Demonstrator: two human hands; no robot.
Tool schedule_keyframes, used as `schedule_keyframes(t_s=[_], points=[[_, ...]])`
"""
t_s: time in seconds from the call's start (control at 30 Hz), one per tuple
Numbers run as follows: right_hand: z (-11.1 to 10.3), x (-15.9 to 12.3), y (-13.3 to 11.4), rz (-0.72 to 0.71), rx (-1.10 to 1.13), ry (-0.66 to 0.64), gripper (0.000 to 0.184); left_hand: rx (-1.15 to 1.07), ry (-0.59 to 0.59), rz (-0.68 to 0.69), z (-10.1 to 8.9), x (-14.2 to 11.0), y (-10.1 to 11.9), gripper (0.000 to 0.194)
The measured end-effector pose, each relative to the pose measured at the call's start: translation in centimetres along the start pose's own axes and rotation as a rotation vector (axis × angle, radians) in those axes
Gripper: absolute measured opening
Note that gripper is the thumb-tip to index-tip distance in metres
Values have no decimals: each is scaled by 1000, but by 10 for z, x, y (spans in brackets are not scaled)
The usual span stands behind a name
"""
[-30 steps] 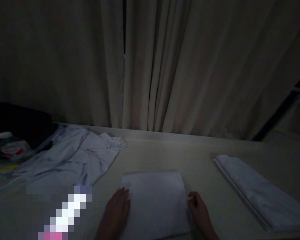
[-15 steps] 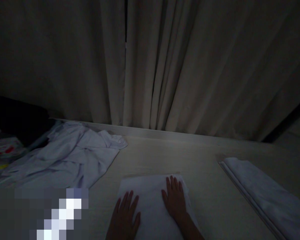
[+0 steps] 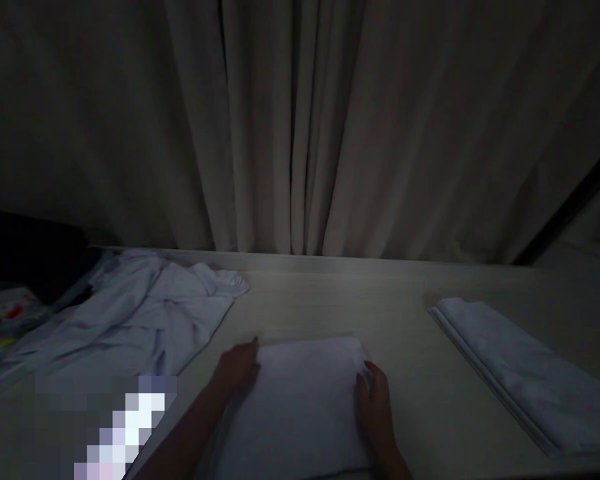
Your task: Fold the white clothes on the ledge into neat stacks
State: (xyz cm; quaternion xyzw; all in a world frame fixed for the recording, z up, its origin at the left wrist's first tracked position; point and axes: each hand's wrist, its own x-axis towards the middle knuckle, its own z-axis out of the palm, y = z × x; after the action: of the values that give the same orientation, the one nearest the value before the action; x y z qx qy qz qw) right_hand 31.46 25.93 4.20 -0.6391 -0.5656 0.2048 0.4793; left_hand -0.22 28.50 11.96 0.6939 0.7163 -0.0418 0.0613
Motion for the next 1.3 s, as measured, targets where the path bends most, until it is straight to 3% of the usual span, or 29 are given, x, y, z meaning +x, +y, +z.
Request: schedule_keyframes(t_s=[0.13, 0.27, 0.37, 0.5, 0.57, 0.63, 0.73, 0.83, 0.93, 1.03, 1.13, 1.2, 1.27, 1.3], points=[[2, 0, -2, -41, -21, -33, 41, 0, -185, 4, -18, 8, -4, 44], [7, 10, -7, -214, -134, -101, 43, -63, -229, 100, -47, -12, 7, 43], [5, 30, -28, -416, -241, -209, 58, -108, -168, 247, -88, -35, 28, 35], [-17, 62, -81, -586, -303, -425, 80, -96, -41, 408, -159, -71, 66, 27], [-36, 71, -106, -589, -244, -571, 69, -62, 41, 475, -196, -88, 80, 25], [-58, 75, -124, -523, -163, -727, 48, -42, 111, 498, -229, -102, 86, 26], [-86, 78, -136, -432, -141, -868, 23, -20, 159, 458, -260, -110, 79, 31], [-103, 86, -142, -498, -322, -871, 14, 42, 115, 384, -260, -100, 61, 28], [-111, 102, -160, -566, -538, -731, 13, 94, 115, 328, -246, -80, 42, 27], [-121, 117, -188, -599, -643, -563, 19, 137, 211, 283, -236, -66, 32, 26], [-133, 116, -204, -669, -729, -468, 21, 176, 344, 289, -225, -71, 33, 24], [-136, 101, -196, -745, -804, -416, 24, 185, 412, 301, -202, -82, 37, 27], [-133, 73, -168, -798, -870, -391, 31, 157, 418, 295, -159, -98, 41, 33], [-130, 56, -148, -797, -886, -409, 35, 123, 361, 282, -131, -107, 42, 36]])
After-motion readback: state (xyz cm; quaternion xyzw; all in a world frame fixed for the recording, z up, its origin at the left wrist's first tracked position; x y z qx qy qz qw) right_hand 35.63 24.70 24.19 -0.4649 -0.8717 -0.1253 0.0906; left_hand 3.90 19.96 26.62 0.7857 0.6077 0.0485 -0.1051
